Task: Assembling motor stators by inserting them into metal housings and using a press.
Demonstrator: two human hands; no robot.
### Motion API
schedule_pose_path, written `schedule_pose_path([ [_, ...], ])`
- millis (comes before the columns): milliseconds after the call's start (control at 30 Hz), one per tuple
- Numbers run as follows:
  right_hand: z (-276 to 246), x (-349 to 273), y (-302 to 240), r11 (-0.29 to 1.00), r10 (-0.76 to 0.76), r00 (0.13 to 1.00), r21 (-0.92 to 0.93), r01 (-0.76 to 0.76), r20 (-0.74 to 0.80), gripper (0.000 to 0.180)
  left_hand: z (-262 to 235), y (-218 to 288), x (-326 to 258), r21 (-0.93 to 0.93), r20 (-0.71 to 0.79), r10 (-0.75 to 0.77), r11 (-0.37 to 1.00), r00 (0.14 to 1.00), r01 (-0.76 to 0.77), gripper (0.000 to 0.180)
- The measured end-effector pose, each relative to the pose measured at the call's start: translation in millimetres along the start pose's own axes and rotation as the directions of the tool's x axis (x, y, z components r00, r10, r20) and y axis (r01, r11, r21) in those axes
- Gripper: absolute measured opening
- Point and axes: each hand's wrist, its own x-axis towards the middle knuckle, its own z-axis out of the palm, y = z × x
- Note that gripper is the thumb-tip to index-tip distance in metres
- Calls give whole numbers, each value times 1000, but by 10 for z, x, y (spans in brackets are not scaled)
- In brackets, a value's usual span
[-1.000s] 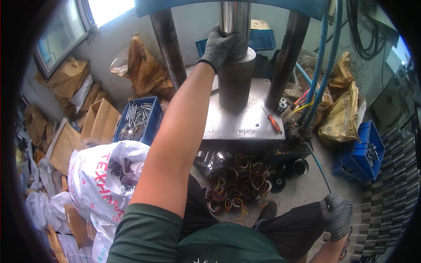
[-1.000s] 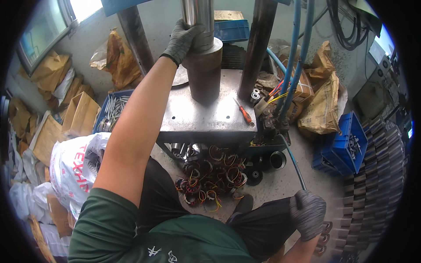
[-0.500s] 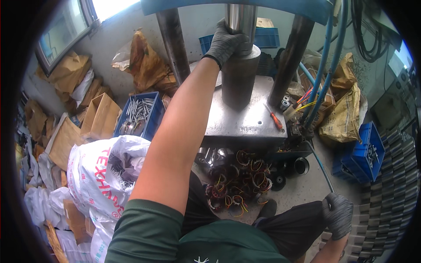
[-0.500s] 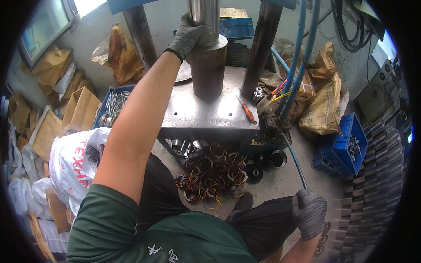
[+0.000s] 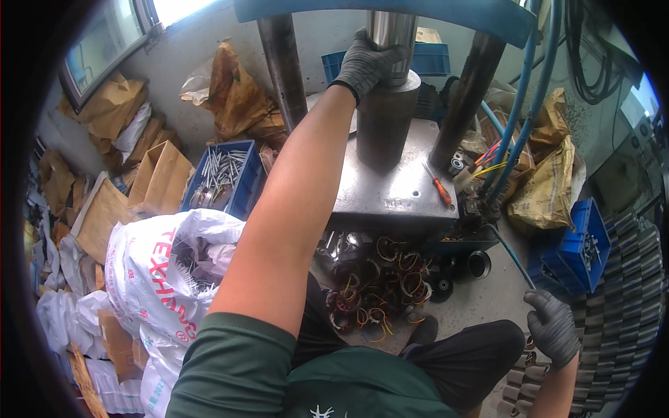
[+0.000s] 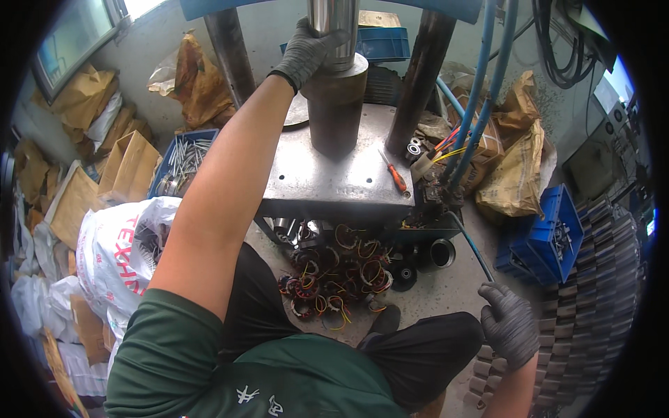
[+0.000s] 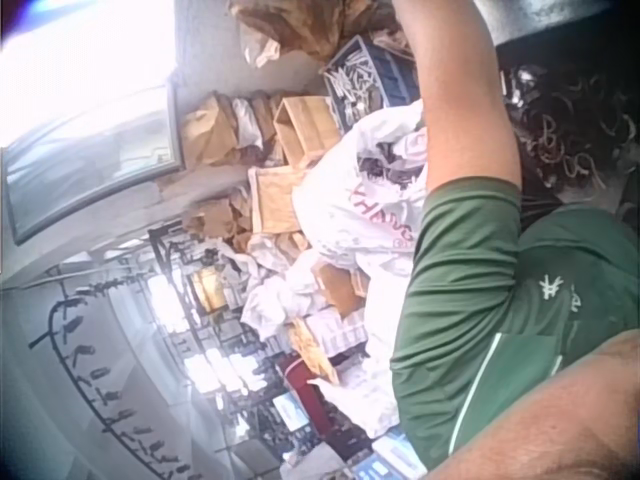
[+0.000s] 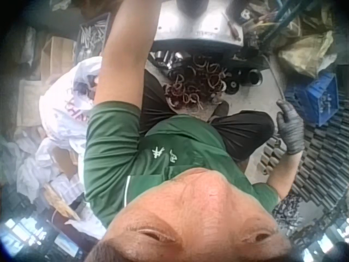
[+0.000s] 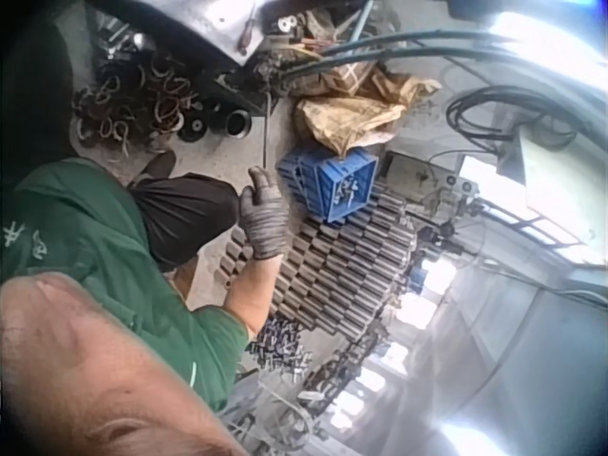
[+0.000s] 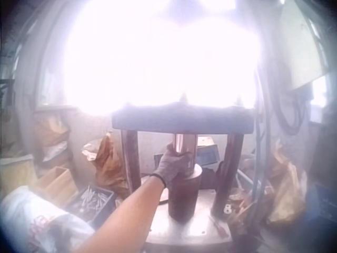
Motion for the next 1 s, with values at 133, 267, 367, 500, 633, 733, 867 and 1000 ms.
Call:
schedule_pose_path([
  [133,-30,-24,55,988,36,906,-154,32,422,26,-4,12,-18,4,-3,-11,1000,1000,11,80],
  [267,-5,-48,16,999,21,964,-46,-9,267,22,23,32,-36,-37,39,-38,999,999,39,82],
  [367,-27,-1,-36,999,45,986,-17,-43,159,21,-6,-91,41,27,-25,25,999,999,-24,86],
  [500,-4,-19,-32,993,60,954,-114,-28,295,21,9,-119,53,28,-13,20,999,1000,-19,88],
  [633,-1,-37,45,983,72,884,-185,16,461,23,35,-104,38,39,-6,21,999,1000,-21,89],
  [733,1,-54,-6,997,71,977,-15,-69,201,25,0,-154,56,-10,18,29,1000,999,-29,89],
  [867,-21,-27,2,989,50,929,-149,5,366,24,8,-146,72,56,-9,46,997,999,-46,90],
  [1000,11,-44,-17,996,85,992,-33,-82,94,24,-6,-130,64,105,0,12,994,1000,-12,90],
])
